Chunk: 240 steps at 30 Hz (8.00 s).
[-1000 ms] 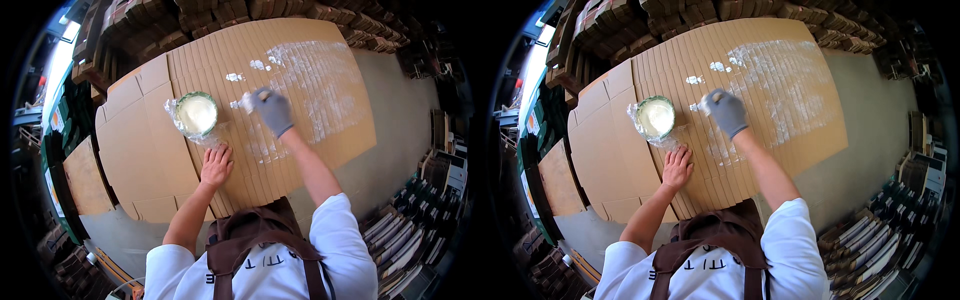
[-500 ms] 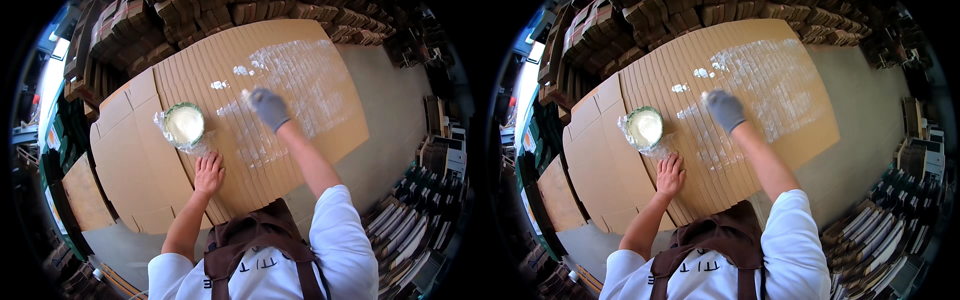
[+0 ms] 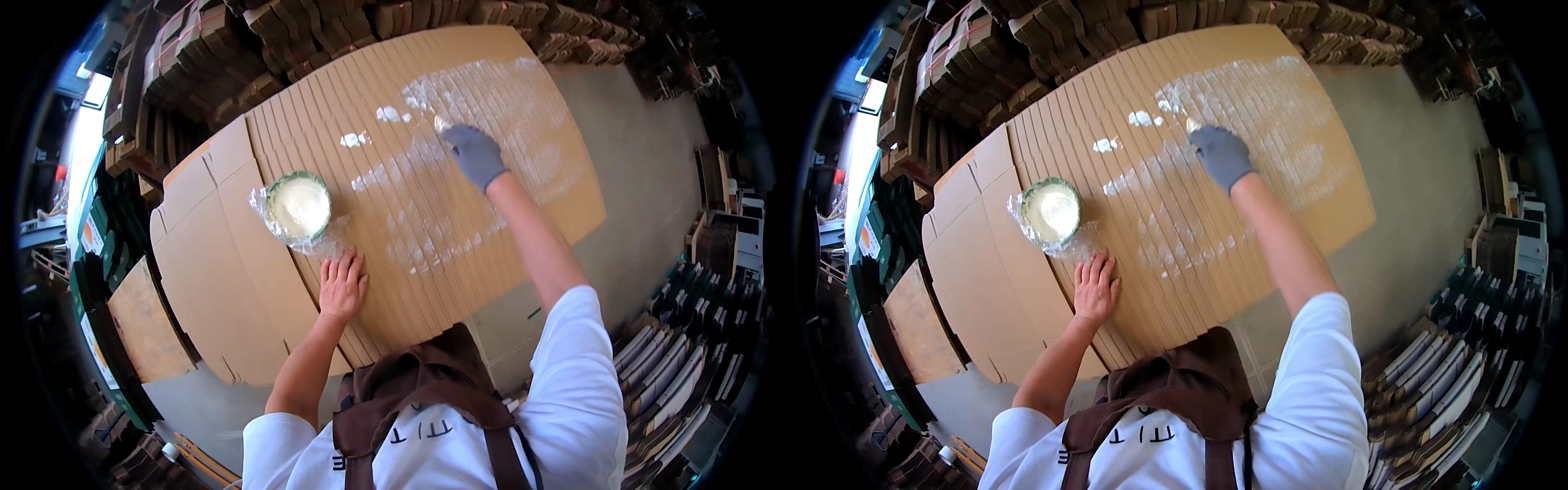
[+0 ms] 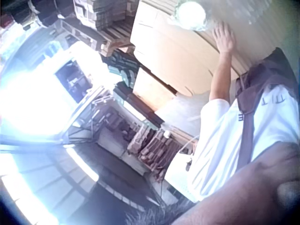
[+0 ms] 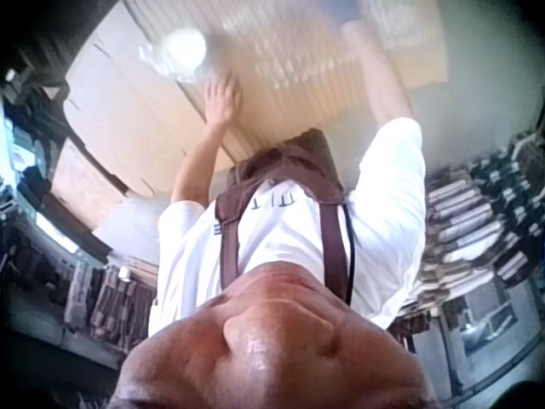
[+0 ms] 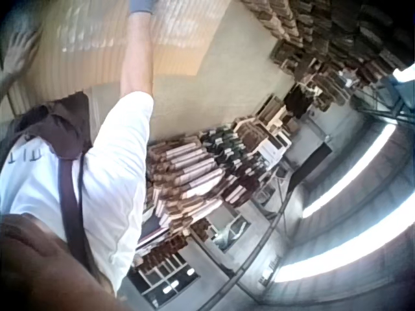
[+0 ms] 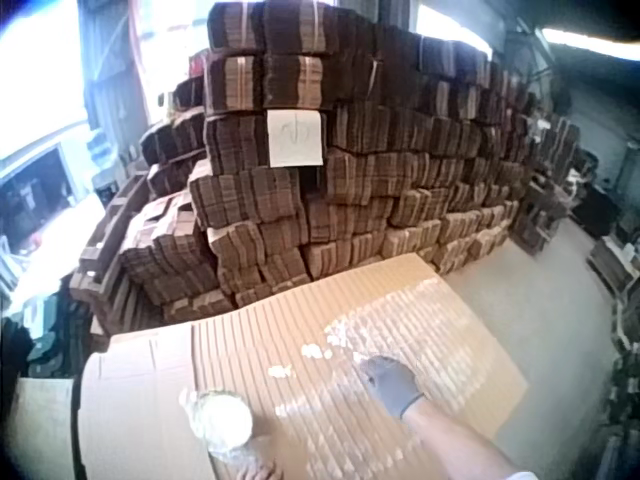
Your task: The person spreads a white paste onto a large flat cardboard sheet using a gloved hand and a small container. After covering the surface, the person lifts the cardboard and places it aside, then picks up a stack of green pear boxes and sets them on the table.
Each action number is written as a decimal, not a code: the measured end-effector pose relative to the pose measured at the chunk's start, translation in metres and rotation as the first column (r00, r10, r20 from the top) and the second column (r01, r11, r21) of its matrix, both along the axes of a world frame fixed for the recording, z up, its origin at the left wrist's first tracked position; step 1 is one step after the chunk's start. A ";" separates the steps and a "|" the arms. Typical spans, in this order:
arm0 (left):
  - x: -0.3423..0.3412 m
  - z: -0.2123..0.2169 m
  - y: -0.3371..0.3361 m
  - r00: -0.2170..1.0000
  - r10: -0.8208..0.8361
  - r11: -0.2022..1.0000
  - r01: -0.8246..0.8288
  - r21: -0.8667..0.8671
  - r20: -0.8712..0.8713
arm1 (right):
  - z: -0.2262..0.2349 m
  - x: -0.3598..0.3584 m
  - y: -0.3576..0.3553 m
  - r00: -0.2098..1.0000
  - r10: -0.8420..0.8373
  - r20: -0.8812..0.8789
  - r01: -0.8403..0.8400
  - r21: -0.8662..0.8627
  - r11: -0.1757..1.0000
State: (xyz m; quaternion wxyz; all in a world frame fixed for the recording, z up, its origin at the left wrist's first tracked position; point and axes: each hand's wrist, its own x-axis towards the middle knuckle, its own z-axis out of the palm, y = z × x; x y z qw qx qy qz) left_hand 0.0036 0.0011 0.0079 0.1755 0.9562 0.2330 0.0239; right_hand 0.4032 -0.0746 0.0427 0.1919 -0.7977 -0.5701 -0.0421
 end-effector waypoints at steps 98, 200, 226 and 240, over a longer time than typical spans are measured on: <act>-0.009 -0.007 -0.008 0.998 0.006 0.997 -0.001 0.074 -0.065 | 0.007 -0.095 -0.119 0.880 -0.314 -0.357 0.345 0.023 0.938; -0.007 0.012 0.005 0.999 -0.009 0.999 0.008 -0.031 -0.040 | 0.007 -0.049 0.137 0.538 -0.006 -0.843 0.452 0.283 0.846; -0.005 0.004 0.005 1.000 -0.009 0.999 0.010 -0.039 0.019 | 0.005 -0.089 0.171 0.936 -0.038 -0.349 0.103 0.168 0.980; -0.007 0.003 0.002 1.000 -0.001 0.999 0.000 -0.037 -0.016 | -0.002 -0.092 0.142 0.952 0.180 -0.247 -0.168 0.069 0.983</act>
